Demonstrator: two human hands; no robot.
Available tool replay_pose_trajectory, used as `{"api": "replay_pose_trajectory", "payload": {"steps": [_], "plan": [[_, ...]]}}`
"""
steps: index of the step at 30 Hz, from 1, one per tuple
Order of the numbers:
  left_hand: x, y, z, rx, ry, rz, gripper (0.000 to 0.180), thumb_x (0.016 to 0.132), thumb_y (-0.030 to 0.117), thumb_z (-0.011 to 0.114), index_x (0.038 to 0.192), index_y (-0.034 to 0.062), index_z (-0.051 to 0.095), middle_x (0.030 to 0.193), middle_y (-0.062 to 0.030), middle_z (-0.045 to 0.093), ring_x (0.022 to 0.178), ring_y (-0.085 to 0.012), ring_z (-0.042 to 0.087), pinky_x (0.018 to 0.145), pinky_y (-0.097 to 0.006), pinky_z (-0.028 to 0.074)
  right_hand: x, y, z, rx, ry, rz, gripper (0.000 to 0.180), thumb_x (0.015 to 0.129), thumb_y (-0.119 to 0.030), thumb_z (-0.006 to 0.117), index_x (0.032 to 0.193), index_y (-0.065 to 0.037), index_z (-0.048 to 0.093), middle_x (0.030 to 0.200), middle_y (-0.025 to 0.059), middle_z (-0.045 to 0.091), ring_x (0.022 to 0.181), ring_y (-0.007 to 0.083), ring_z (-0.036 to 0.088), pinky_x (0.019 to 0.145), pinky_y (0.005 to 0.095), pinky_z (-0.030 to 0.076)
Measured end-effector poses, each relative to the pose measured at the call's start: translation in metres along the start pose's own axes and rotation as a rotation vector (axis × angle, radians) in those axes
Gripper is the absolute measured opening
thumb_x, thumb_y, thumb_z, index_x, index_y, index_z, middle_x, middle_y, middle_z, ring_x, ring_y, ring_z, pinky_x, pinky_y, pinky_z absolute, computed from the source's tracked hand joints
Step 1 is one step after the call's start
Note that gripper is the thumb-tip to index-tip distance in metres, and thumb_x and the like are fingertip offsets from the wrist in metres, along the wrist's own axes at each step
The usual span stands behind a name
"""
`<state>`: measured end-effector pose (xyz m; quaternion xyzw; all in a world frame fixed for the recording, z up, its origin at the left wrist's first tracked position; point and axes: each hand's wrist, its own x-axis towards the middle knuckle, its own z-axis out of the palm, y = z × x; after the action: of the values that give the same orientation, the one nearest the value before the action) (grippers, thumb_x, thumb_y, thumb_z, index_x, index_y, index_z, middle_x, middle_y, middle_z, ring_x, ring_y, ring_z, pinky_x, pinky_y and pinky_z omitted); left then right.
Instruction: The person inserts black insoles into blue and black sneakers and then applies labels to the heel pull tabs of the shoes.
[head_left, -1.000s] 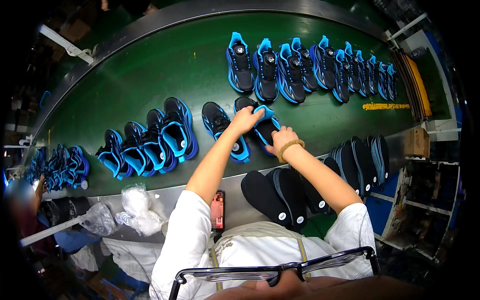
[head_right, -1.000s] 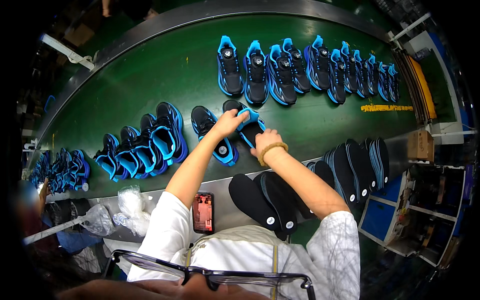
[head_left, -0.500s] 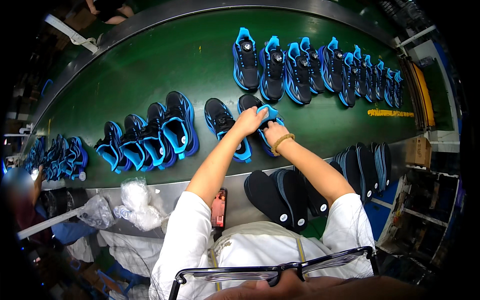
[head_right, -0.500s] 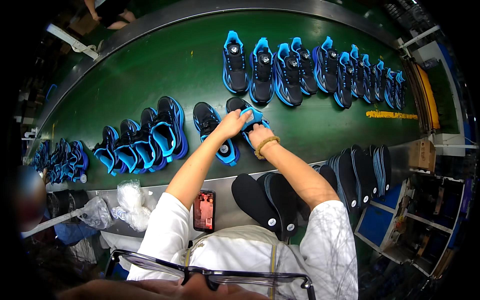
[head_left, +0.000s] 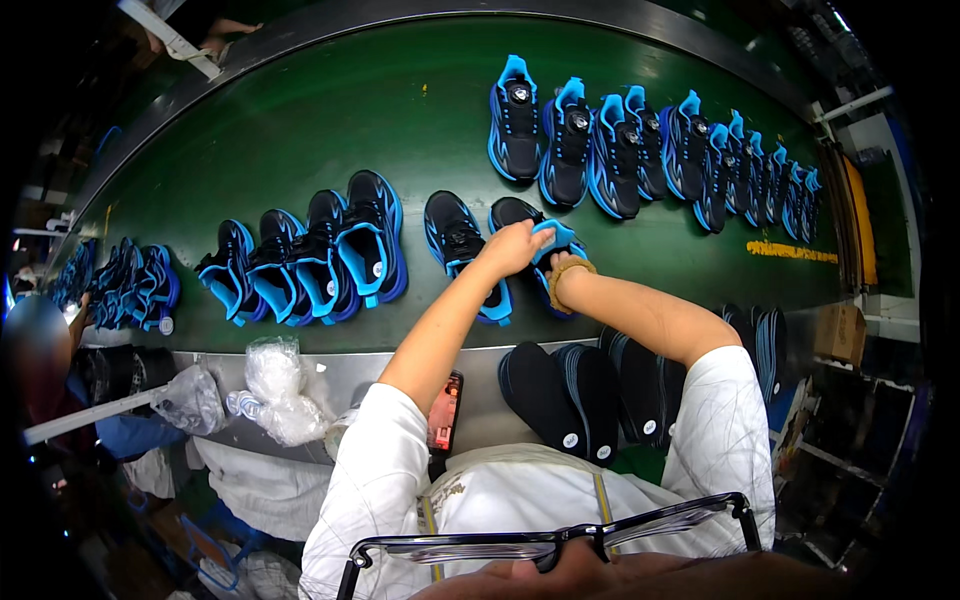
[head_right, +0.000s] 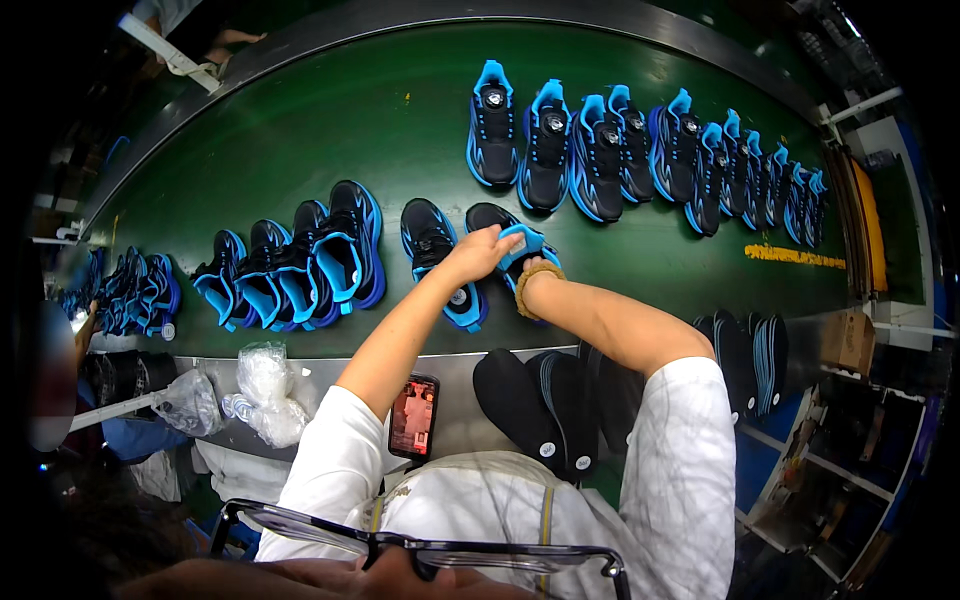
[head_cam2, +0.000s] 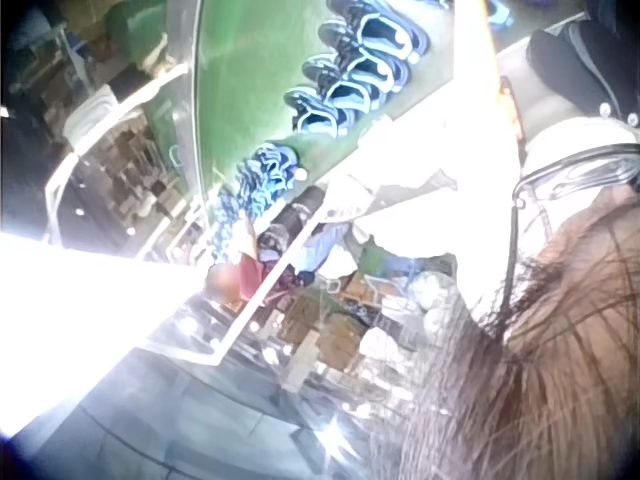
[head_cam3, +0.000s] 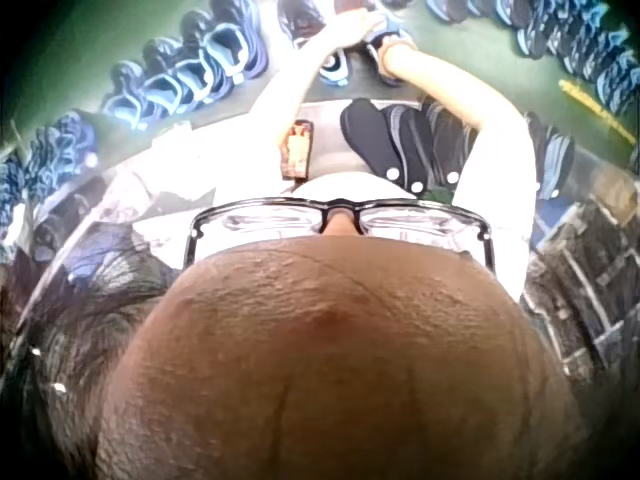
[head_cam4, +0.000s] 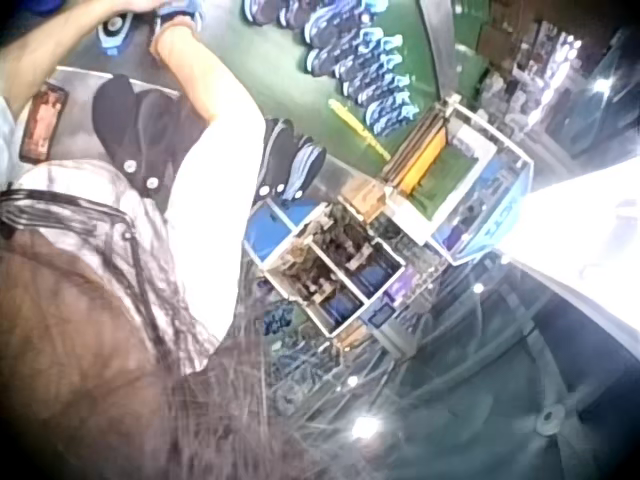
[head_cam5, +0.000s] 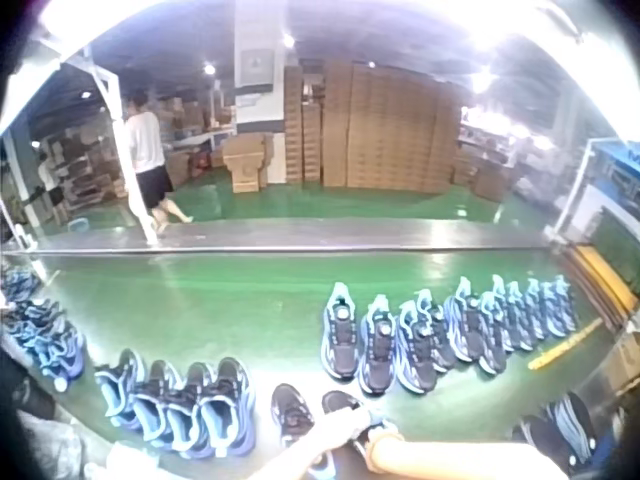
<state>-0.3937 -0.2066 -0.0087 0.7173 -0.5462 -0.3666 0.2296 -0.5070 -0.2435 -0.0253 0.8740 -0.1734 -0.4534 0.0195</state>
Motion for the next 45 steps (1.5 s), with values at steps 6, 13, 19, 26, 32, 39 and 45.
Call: {"api": "replay_pose_trajectory", "payload": {"steps": [6,13,19,26,32,39,45], "plan": [[0.006,-0.002,0.011,-0.048,0.177,0.046,0.043,0.077,0.038,0.051,0.088,-0.0033,0.044,0.082,-0.0236,0.053,0.078,-0.0387,0.051,0.066,-0.040,0.041,0.034,0.027,0.025,-0.145,-0.120,-0.216,0.065,0.063,-0.030,0.062,0.120,-0.009,0.039,0.126,0.0112,0.035,0.117,0.0227,0.033,0.095,0.0345,0.029],[0.003,0.006,0.025,0.631,0.461,0.364,0.019,0.068,0.014,0.051,0.086,0.0076,0.045,0.077,-0.0078,0.047,0.066,-0.0221,0.052,0.053,-0.035,0.041,0.023,0.024,0.002,-0.005,0.060,-0.279,0.035,0.074,-0.018,0.045,0.107,-0.007,0.051,0.113,0.0097,0.049,0.105,0.0214,0.046,0.089,0.0310,0.035],[0.011,0.014,0.028,0.763,0.245,0.251,0.014,0.072,0.016,0.049,0.083,0.0081,0.051,0.083,-0.0073,0.050,0.072,-0.0230,0.055,0.057,-0.035,0.044,-0.019,0.042,0.012,0.065,0.024,-0.396,0.045,0.078,-0.037,0.033,0.096,-0.001,0.055,0.095,0.0147,0.057,0.098,0.0203,0.049,0.095,0.0356,0.018],[0.003,0.011,0.031,0.909,-0.013,0.338,0.020,0.076,0.020,0.046,0.090,0.0111,0.056,0.089,-0.0073,0.053,0.076,-0.0233,0.056,0.060,-0.035,0.040,-0.041,0.014,0.010,0.146,-0.105,-0.238,0.059,0.072,-0.044,0.035,0.099,0.005,0.053,0.094,0.0185,0.057,0.102,0.0213,0.049,0.101,0.0379,-0.002],[-0.032,0.031,-0.012,0.214,0.345,0.301,0.017,0.071,0.014,0.048,0.081,0.0036,0.057,0.081,-0.0121,0.056,0.075,-0.0260,0.056,0.062,-0.033,0.045,-0.032,0.009,0.031,0.137,0.196,-0.173,0.036,0.071,-0.028,0.045,0.088,0.001,0.057,0.083,0.0156,0.060,0.089,0.0240,0.055,0.100,0.0387,0.006],[-0.248,-0.032,-0.096,-0.555,0.706,0.124,0.014,0.071,0.009,0.053,0.062,0.0041,0.044,0.059,0.0019,0.044,0.053,-0.0048,0.038,0.047,-0.020,0.032,-0.041,-0.004,0.059,0.439,0.922,0.062,0.044,0.067,-0.016,0.056,0.107,0.000,0.044,0.087,0.0130,0.054,0.085,0.0280,0.048,0.085,0.0379,0.030],[-0.321,-0.063,-0.026,0.324,0.773,-0.102,0.027,0.072,0.025,0.056,0.079,0.0034,0.042,0.066,-0.0112,0.044,0.061,-0.0254,0.044,0.056,-0.034,0.035,-0.061,-0.054,0.017,0.615,1.374,-0.029,0.046,0.064,-0.011,0.057,0.108,-0.004,0.044,0.103,0.0115,0.046,0.096,0.0278,0.043,0.084,0.0381,0.031]]}}
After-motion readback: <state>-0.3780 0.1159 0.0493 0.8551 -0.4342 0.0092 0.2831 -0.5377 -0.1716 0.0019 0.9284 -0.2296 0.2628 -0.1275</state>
